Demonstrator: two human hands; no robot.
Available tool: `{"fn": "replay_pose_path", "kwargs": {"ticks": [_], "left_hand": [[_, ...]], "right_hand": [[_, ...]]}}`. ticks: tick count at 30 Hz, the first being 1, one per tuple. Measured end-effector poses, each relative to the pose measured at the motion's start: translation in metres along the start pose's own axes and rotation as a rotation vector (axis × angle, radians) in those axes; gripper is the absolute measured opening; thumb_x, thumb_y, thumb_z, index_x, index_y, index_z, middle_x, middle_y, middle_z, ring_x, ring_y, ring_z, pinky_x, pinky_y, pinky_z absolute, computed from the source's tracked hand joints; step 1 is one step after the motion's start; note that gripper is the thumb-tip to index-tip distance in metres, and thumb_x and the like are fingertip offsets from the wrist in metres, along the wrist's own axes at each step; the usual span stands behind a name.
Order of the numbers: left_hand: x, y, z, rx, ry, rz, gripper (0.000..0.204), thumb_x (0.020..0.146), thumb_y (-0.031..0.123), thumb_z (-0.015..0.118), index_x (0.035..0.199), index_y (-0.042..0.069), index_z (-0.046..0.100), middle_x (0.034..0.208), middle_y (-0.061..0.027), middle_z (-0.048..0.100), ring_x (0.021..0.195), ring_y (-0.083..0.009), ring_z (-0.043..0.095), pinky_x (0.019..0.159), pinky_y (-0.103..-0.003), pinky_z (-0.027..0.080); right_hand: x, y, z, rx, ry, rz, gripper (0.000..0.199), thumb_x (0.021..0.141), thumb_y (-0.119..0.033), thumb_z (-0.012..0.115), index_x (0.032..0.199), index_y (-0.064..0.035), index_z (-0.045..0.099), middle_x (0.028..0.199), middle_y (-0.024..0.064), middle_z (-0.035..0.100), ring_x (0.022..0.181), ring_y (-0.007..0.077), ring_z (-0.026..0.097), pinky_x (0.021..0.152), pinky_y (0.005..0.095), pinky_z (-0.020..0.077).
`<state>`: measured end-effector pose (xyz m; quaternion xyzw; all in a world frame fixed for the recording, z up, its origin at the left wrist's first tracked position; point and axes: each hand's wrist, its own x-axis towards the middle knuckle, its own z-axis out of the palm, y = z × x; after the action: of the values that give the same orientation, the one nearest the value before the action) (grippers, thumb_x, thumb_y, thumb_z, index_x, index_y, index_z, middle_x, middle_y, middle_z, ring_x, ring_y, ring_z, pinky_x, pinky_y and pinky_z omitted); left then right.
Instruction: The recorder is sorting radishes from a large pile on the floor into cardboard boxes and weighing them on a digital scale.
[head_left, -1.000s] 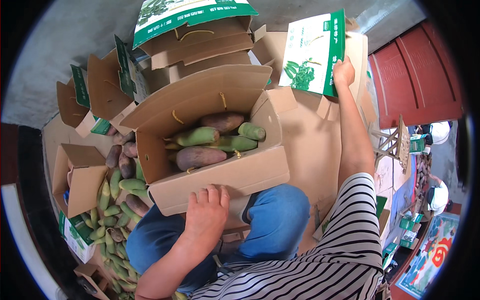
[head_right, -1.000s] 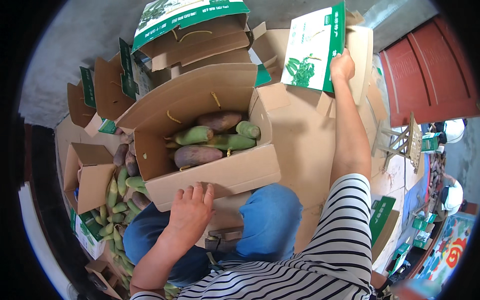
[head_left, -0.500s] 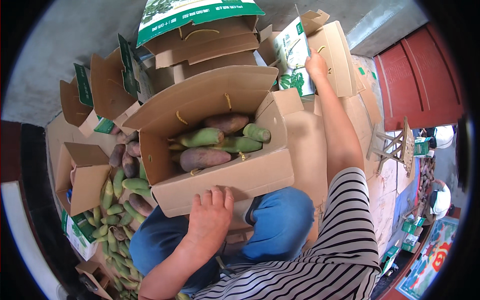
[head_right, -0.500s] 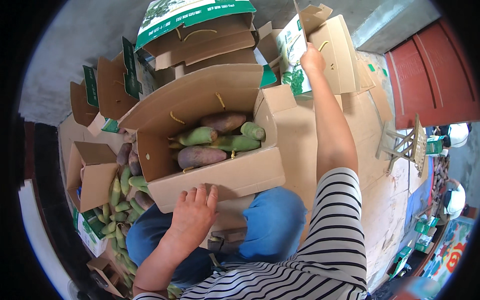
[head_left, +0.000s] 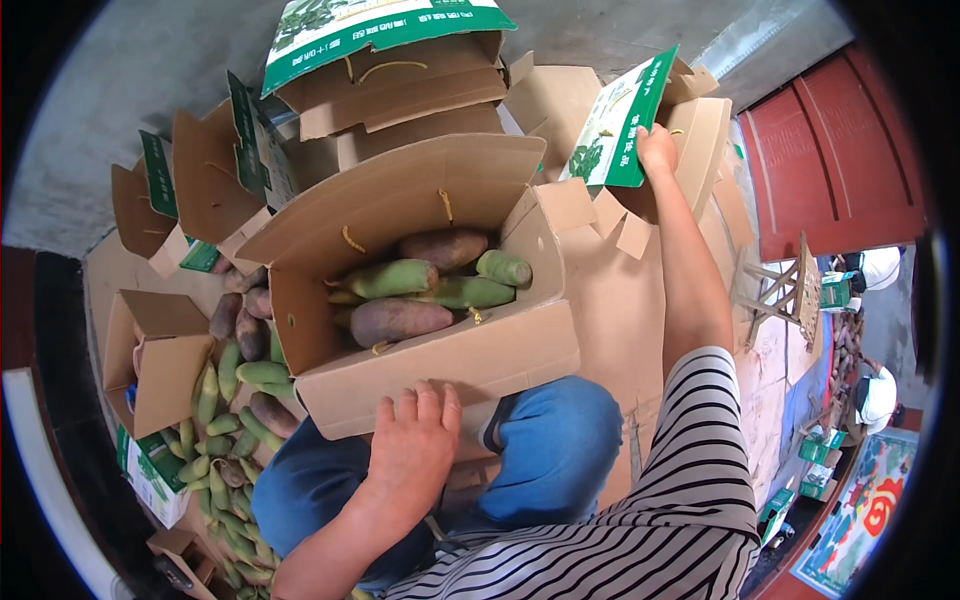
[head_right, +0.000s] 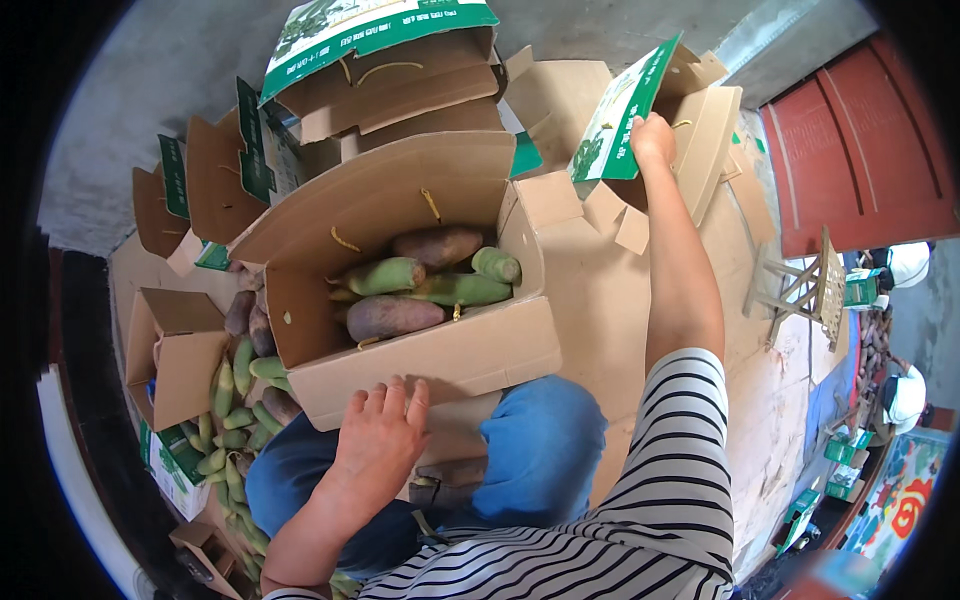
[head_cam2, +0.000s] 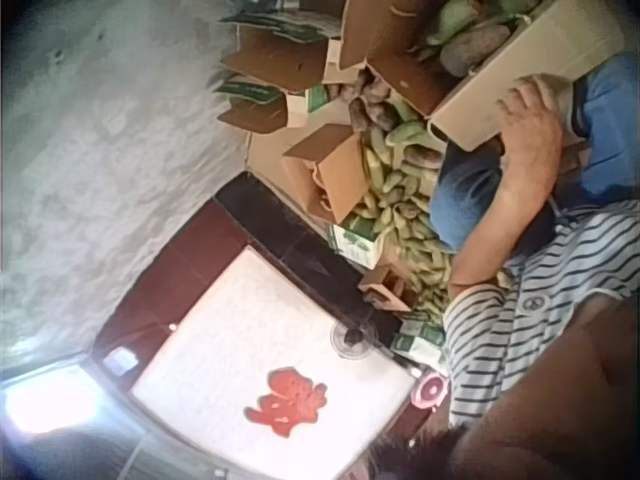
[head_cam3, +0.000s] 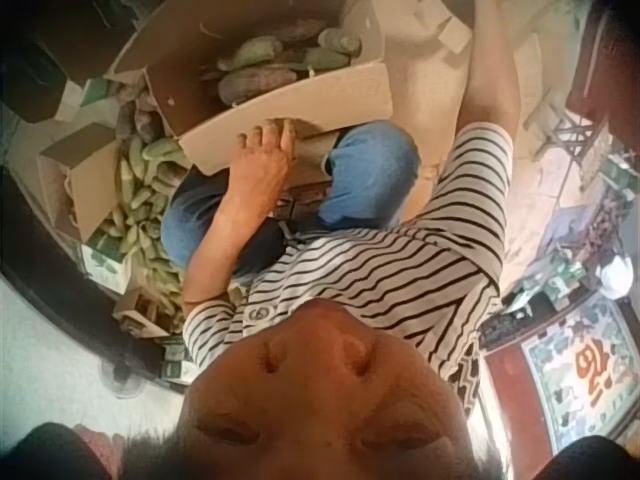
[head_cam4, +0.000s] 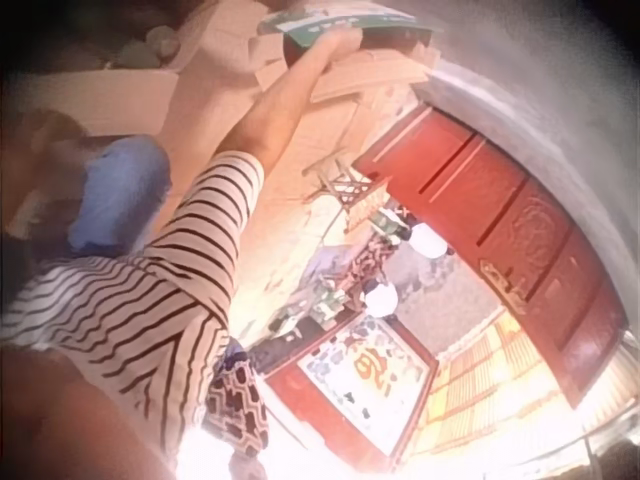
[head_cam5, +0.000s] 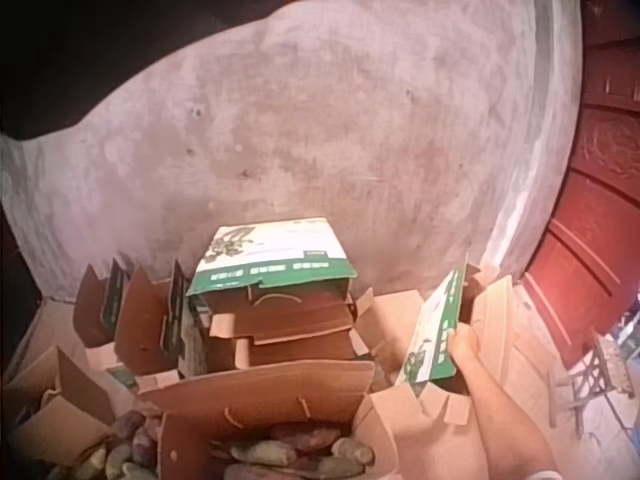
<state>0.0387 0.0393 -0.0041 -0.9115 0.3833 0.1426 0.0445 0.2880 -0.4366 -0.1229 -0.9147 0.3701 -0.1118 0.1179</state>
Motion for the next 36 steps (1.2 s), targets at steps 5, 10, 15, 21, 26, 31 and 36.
{"fn": "replay_pose_path", "kwargs": {"ticks": [5,10,15,21,26,31,36], "left_hand": [[0.005,0.001,0.001,-0.002,0.007,0.009,0.062,0.075,0.03,0.072,0.127,0.002,0.052,0.12,-0.0205,0.056,0.107,-0.0313,0.057,0.092,-0.043,0.043],[0.003,-0.001,0.0,0.014,0.017,-0.02,0.063,0.075,0.03,0.072,0.127,0.002,0.052,0.12,-0.02,0.056,0.107,-0.0311,0.057,0.092,-0.043,0.044],[0.001,0.0,0.001,0.014,0.009,-0.046,0.063,0.075,0.03,0.072,0.128,0.002,0.051,0.119,-0.019,0.056,0.106,-0.0304,0.056,0.091,-0.042,0.044],[0.0,-0.007,-0.003,-0.02,0.022,-0.112,0.062,0.076,0.029,0.072,0.128,0.002,0.05,0.115,-0.0174,0.057,0.102,-0.0287,0.057,0.087,-0.041,0.045],[-0.002,-0.024,-0.012,0.005,0.078,-0.222,0.058,0.076,0.027,0.072,0.124,0.002,0.052,0.109,-0.014,0.058,0.099,-0.026,0.059,0.082,-0.037,0.047],[-0.01,-0.051,-0.025,-0.006,0.164,-0.306,0.037,0.079,0.024,0.071,0.105,0.004,0.054,0.094,-0.0113,0.058,0.092,-0.0262,0.062,0.075,-0.036,0.049],[-0.015,-0.063,-0.021,-0.083,0.302,-0.328,0.03,0.082,0.022,0.069,0.098,0.003,0.054,0.092,-0.0137,0.059,0.089,-0.0293,0.063,0.073,-0.039,0.052]], "right_hand": [[0.009,-0.025,0.011,0.008,-0.176,-0.087,0.034,0.091,-0.037,0.056,0.111,-0.0112,0.064,0.112,0.0149,0.066,0.105,0.0323,0.062,0.088,0.0452,0.0488],[-0.014,-0.037,0.017,0.046,-0.255,-0.307,0.038,0.08,-0.024,0.063,0.113,-0.0077,0.06,0.107,0.0209,0.066,0.103,0.0364,0.062,0.089,0.0453,0.0484],[-0.047,-0.007,0.013,-0.018,-0.206,-0.262,0.041,0.08,-0.023,0.062,0.113,-0.0004,0.055,0.106,0.0267,0.064,0.102,0.0395,0.062,0.089,0.0461,0.0479],[-0.063,0.02,-0.025,0.001,-0.033,-0.384,0.056,0.085,-0.028,0.062,0.131,0.0013,0.048,0.116,0.0284,0.06,0.109,0.0397,0.059,0.092,0.0443,0.0459],[-0.193,-0.051,-0.132,0.598,-0.263,-0.632,0.038,0.092,-0.017,0.059,0.125,0.0017,0.055,0.113,0.016,0.065,0.104,0.0214,0.062,0.089,0.0313,0.0483],[-0.326,-0.078,-0.175,0.388,-0.673,-0.9,0.041,0.086,-0.019,0.065,0.122,-0.0022,0.058,0.112,0.0133,0.064,0.107,0.0267,0.06,0.093,0.0349,0.0458],[-0.335,-0.072,-0.145,0.013,-0.655,-1.171,0.052,0.082,-0.026,0.068,0.128,-0.0059,0.053,0.128,0.0164,0.055,0.118,0.0329,0.051,0.101,0.0396,0.0403]]}}
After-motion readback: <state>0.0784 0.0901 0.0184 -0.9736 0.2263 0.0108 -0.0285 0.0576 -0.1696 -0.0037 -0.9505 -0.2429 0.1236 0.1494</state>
